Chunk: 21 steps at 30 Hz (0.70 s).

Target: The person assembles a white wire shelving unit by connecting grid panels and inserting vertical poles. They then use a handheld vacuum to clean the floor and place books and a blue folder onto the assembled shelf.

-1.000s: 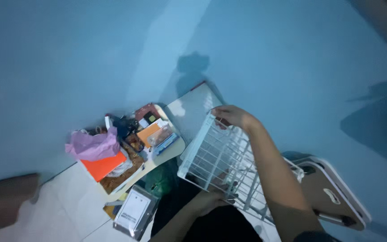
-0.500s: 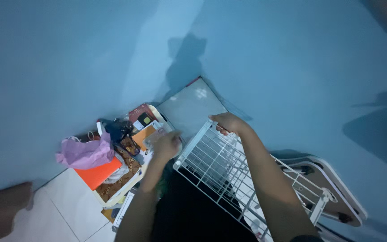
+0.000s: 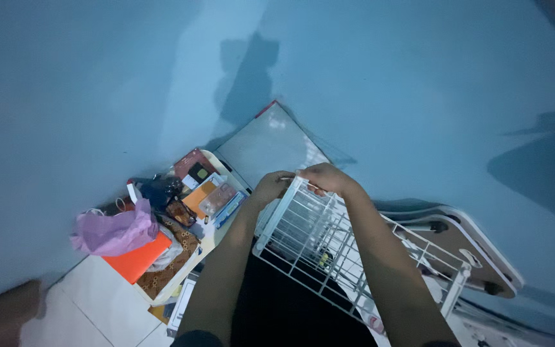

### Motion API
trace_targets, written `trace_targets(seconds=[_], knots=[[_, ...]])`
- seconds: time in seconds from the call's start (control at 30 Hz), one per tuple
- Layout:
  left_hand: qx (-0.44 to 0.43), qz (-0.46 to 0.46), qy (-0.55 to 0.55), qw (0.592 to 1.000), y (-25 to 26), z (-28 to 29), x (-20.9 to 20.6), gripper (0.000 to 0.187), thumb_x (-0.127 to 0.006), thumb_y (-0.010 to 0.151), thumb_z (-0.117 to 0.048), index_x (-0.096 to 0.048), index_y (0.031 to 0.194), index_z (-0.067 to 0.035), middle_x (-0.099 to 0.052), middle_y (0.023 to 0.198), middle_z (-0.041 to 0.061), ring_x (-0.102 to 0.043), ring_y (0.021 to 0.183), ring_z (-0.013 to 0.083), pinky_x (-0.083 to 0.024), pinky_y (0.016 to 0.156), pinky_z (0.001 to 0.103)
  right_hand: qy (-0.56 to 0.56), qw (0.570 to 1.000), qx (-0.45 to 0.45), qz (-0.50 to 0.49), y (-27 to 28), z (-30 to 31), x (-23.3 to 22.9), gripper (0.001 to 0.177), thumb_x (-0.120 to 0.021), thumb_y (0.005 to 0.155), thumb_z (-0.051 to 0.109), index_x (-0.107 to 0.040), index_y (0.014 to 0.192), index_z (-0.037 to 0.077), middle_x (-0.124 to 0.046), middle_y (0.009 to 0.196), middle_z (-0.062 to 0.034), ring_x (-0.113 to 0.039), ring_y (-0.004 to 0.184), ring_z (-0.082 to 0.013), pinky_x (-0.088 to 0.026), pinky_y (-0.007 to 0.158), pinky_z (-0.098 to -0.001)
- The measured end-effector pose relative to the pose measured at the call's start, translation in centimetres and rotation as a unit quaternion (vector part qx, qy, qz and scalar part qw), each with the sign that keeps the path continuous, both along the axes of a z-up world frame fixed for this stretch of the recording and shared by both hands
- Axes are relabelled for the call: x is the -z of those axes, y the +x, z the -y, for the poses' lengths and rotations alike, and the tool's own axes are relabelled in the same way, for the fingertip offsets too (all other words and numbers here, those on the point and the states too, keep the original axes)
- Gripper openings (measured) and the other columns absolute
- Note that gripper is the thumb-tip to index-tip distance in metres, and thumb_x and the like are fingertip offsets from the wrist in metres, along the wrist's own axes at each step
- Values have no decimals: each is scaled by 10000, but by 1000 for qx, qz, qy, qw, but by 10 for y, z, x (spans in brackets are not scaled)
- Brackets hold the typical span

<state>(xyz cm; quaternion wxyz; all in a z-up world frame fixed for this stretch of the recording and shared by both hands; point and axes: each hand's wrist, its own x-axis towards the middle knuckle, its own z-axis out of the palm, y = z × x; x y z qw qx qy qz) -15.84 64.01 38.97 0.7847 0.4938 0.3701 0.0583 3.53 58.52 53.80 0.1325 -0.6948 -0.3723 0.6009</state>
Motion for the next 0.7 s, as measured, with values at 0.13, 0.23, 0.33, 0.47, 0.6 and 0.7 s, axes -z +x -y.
trace_targets(seconds=[0.13,0.23,0.33,0.47,0.6,0.7], knots=[[-30,-5,-57,998,-2,1,-18,418,-646,1000,-217,-655,1348,15,-677,847,49,-589,704,121,-498,647,270,13,1000,13,-1,2,7,1,572,-648,912,593,-738,822,35,-530,521,-27,-490,434,-114,-394,448,-324],[-71,96,-155,981,-2,6,-33,445,-607,1000,-241,-624,1346,39,-728,1035,40,-692,866,121,-578,807,277,16,1000,22,3,6,8,2,634,-656,920,611,-734,865,-16,-549,542,-27,-496,447,-117,-398,454,-331],[-61,76,-149,984,-4,9,-46,520,-598,1029,-366,-637,1387,8,-706,1080,68,-662,914,135,-541,824,295,15,999,39,7,5,6,6,608,-661,895,614,-769,995,24,-584,561,-19,-533,464,-108,-427,468,-326],[-24,-42,-72,996,-1,14,-45,575,-575,989,-466,-629,1395,-62,-706,1097,60,-660,984,157,-529,843,324,15,1000,16,0,9,7,18,616,-627,894,616,-733,1198,92,-560,559,-19,-515,467,-113,-422,475,-317],[-28,-51,45,997,4,16,-33,590,-597,994,-501,-637,1380,-57,-707,1099,55,-648,1000,164,-510,857,322,33,998,24,-44,11,9,36,629,-627,931,595,-701,1288,83,-527,621,-33,-468,503,-113,-382,475,-318],[-33,-40,95,994,5,19,-23,582,-594,993,-511,-672,1346,-55,-723,1076,67,-651,961,156,-514,833,332,39,997,51,-35,10,14,47,590,-624,951,572,-723,1269,85,-616,743,-57,-497,591,-153,-403,525,-357]])
